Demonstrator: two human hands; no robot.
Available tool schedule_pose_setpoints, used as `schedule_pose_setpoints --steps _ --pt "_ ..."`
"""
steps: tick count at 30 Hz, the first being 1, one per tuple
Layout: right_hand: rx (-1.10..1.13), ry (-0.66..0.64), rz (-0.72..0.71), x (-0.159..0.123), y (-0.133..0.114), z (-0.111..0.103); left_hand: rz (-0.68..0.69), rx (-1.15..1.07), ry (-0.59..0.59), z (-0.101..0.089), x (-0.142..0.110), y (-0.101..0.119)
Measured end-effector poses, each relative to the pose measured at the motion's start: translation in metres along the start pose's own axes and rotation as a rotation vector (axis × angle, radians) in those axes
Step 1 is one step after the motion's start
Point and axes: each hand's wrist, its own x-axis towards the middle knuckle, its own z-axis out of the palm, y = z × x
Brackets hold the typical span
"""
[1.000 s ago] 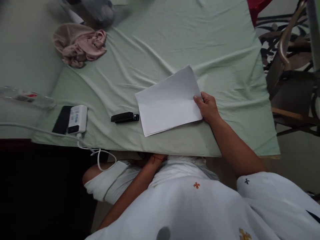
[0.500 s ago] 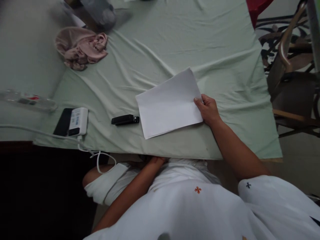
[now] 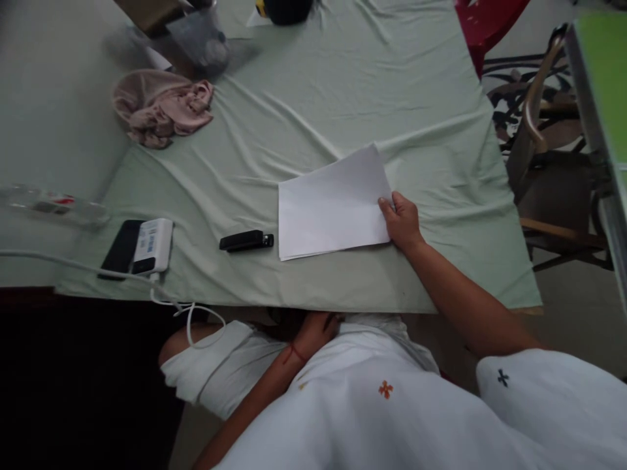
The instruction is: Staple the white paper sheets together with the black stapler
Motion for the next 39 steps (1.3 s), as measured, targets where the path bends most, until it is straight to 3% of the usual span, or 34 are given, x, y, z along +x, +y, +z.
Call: schedule_pose_setpoints --steps 5,10,14,17,20,24,27,30,34,39 --pt "-0.276 0.087 -0.132 0.001 -0.001 0.000 0.048 -0.202 0.181 -0.019 -0.040 -0.008" --pt "-0.324 0.078 -0.138 0.002 0.001 -0.001 0.038 -0.180 0.427 -0.038 -0.084 -0.015" --pt "-0.313 0.075 -0.126 0.000 0.000 -0.001 0.039 -0.136 0.705 -0.055 -0.091 -0.017" --pt "-0.312 0.074 -0.120 -0.001 -0.001 -0.002 0.141 -0.061 0.814 -0.068 -0.084 -0.015" --pt "-0.315 0.078 -0.112 -0.002 -0.001 -0.002 0.243 0.002 0.804 -0.081 -0.077 -0.012" --pt "-0.351 0.063 -0.099 -0.003 -0.003 -0.003 0.278 0.091 0.842 -0.099 -0.063 -0.013" --pt "-0.380 0.065 -0.083 -0.003 -0.005 -0.004 0.299 0.179 0.866 -0.114 -0.043 -0.016" --pt "-0.422 0.071 -0.065 -0.004 -0.007 -0.004 0.337 0.267 0.806 -0.124 -0.019 -0.019" --pt "-0.497 0.085 -0.031 -0.008 -0.010 -0.002 0.349 0.397 0.682 -0.127 0.004 -0.020" --pt "-0.544 0.114 0.010 -0.012 -0.015 -0.001 0.342 0.424 0.658 -0.122 0.005 -0.021"
